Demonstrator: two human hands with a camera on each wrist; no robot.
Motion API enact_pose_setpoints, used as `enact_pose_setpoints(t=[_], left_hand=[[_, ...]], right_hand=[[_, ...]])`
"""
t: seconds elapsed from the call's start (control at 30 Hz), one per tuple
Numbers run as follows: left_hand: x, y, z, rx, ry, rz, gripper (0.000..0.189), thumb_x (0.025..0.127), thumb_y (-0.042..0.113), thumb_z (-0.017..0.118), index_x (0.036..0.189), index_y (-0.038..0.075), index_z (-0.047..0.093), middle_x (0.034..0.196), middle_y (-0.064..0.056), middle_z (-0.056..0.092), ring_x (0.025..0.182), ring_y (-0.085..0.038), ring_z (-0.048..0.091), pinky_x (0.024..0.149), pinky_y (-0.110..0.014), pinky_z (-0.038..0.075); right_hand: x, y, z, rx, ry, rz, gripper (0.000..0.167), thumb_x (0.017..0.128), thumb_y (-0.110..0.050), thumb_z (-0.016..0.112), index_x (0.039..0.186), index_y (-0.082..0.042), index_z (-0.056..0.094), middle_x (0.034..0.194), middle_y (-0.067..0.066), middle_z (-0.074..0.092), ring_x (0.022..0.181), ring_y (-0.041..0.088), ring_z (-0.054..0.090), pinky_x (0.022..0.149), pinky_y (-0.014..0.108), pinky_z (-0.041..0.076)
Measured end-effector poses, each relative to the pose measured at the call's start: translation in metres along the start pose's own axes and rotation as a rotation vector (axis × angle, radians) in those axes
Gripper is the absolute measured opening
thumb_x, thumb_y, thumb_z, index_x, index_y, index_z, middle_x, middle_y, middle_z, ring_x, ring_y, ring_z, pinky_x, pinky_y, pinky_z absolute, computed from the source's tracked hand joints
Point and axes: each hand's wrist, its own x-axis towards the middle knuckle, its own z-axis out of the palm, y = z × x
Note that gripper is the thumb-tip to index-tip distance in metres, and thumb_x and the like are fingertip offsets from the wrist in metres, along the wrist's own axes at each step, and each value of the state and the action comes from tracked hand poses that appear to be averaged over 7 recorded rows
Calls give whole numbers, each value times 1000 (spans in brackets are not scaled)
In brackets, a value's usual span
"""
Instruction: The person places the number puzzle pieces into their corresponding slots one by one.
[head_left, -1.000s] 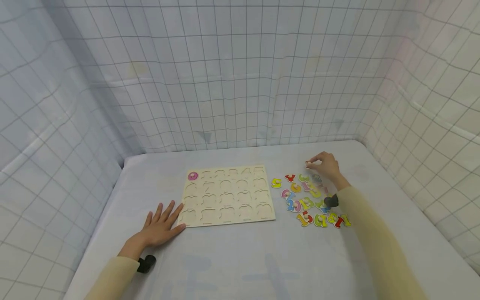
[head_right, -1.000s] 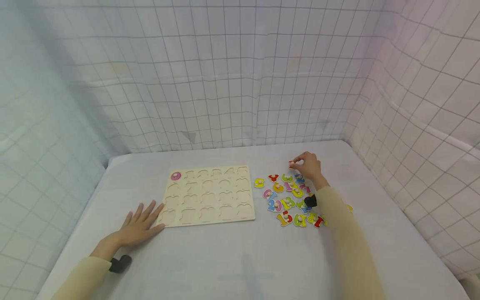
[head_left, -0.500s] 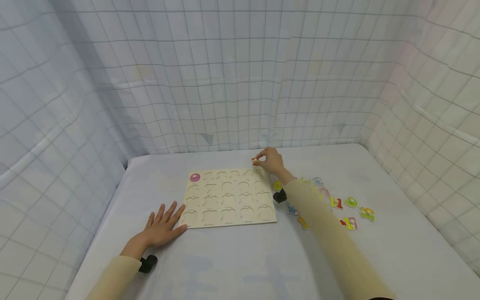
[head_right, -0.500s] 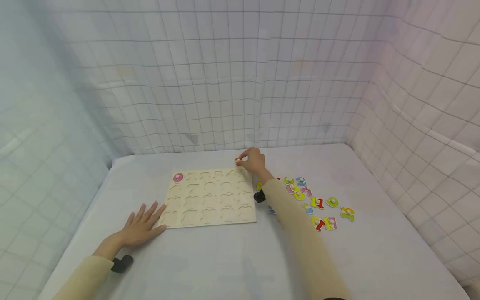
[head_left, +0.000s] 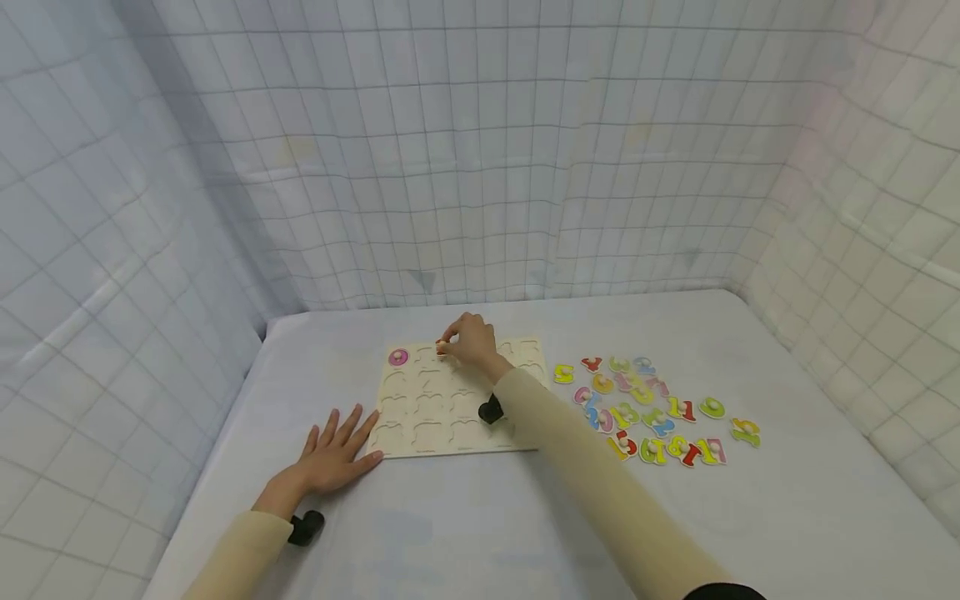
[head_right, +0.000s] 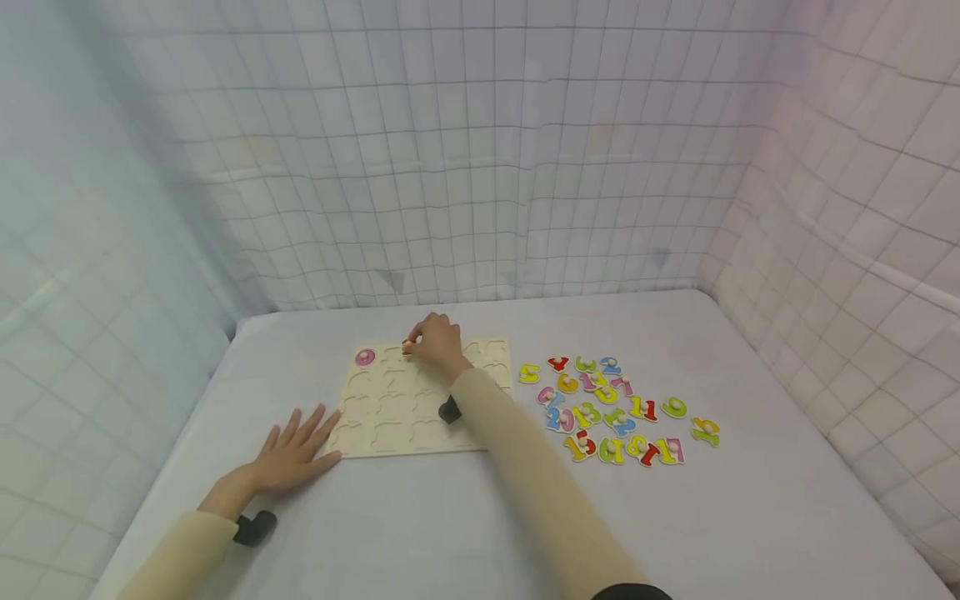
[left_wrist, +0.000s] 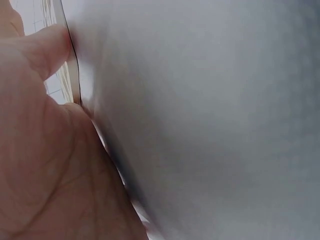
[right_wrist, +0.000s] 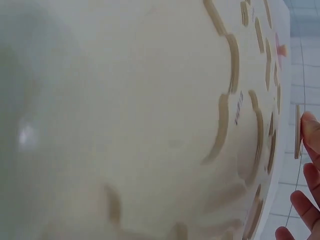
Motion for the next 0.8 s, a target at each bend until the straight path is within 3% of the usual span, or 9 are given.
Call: enact_pose_setpoints(t=[0.27,0.8], left_hand=[[2,3,0,11,0,-4,84,90,71,34,154,21,13,158,-15,2,139,-42,-14,102,-62,-15],[4,3,1,23,-16,-2,83,90,70,33,154,23,11,158,-14,0,139,-41,-14,102,-62,-13]], right_hand=[[3,-14,17,3,-10,3,19,86,-39,71,89,-22,76,105,-2,55,104,21,47,91,42,36],[-5,-25,30,20,70,93,24,81,-45,73,83,-22,72,96,-4,53,97,20,46,89,41,35]])
